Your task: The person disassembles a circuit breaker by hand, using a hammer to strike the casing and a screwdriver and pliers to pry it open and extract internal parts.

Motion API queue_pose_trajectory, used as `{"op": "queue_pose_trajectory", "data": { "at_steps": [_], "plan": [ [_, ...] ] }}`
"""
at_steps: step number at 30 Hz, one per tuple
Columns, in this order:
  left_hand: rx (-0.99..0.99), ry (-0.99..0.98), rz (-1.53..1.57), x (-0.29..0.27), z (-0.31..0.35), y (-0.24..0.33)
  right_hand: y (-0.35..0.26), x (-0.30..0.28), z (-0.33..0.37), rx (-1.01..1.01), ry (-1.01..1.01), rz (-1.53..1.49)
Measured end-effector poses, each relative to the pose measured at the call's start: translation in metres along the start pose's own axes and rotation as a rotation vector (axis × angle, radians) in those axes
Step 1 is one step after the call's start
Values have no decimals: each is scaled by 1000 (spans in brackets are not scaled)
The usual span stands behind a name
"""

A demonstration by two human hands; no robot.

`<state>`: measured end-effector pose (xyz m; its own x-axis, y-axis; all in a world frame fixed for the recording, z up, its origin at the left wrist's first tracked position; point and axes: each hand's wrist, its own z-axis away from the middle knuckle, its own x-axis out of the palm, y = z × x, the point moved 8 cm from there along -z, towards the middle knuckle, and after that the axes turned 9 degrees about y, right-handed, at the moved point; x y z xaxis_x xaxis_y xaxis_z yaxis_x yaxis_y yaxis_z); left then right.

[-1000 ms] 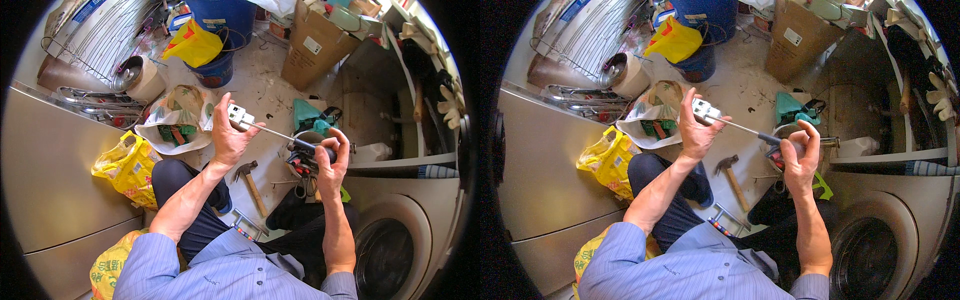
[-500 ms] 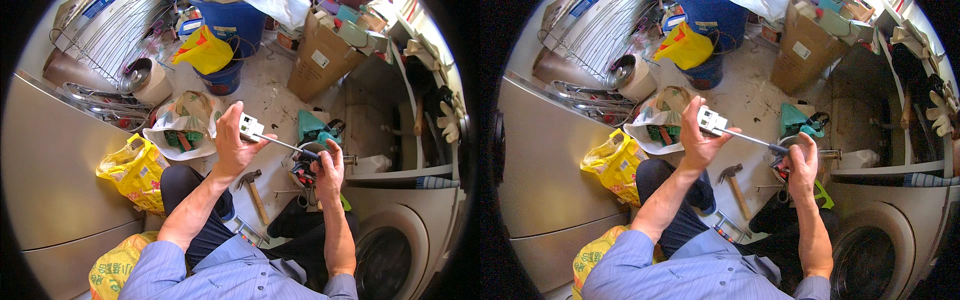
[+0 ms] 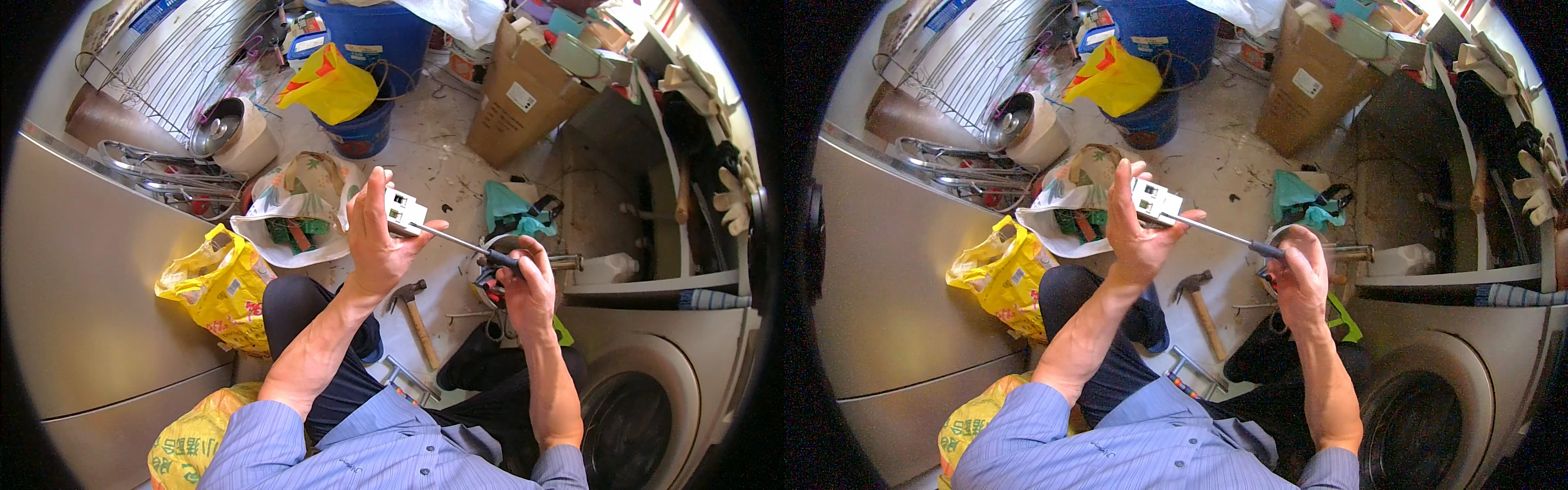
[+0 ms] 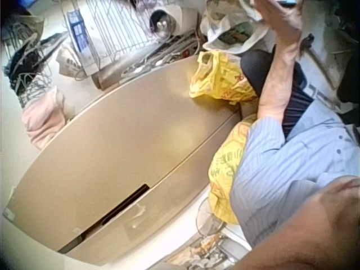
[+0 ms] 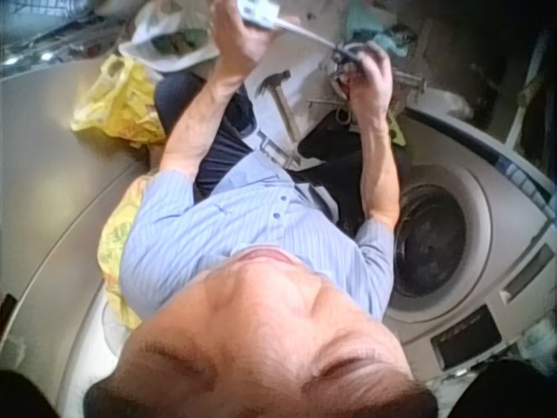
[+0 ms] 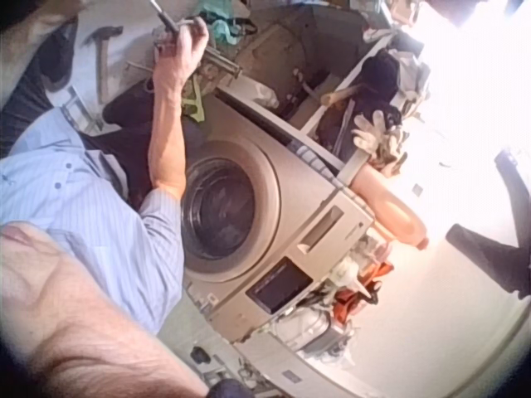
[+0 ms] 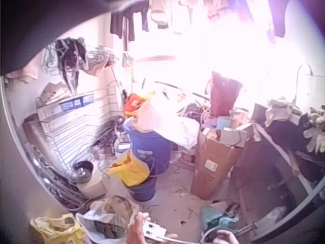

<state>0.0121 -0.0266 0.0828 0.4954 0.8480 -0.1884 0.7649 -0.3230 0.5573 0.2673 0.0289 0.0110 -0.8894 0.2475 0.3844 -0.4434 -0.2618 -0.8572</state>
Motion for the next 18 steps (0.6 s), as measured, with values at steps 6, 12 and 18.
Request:
{"op": "queue_pose_trajectory", "data": {
  "at_steps": [6, 12, 18],
  "plan": [
    [56, -25, -8, 4, -1, 3, -3, -15, -13, 19, -231, 313],
    [7, -39, 43, 4, 0, 0, -22, 8, 1, -93, -185, 12],
    [-30, -16, 101, 7, 1, -1, -12, -9, -10, -79, -231, 555]
  ]
}}
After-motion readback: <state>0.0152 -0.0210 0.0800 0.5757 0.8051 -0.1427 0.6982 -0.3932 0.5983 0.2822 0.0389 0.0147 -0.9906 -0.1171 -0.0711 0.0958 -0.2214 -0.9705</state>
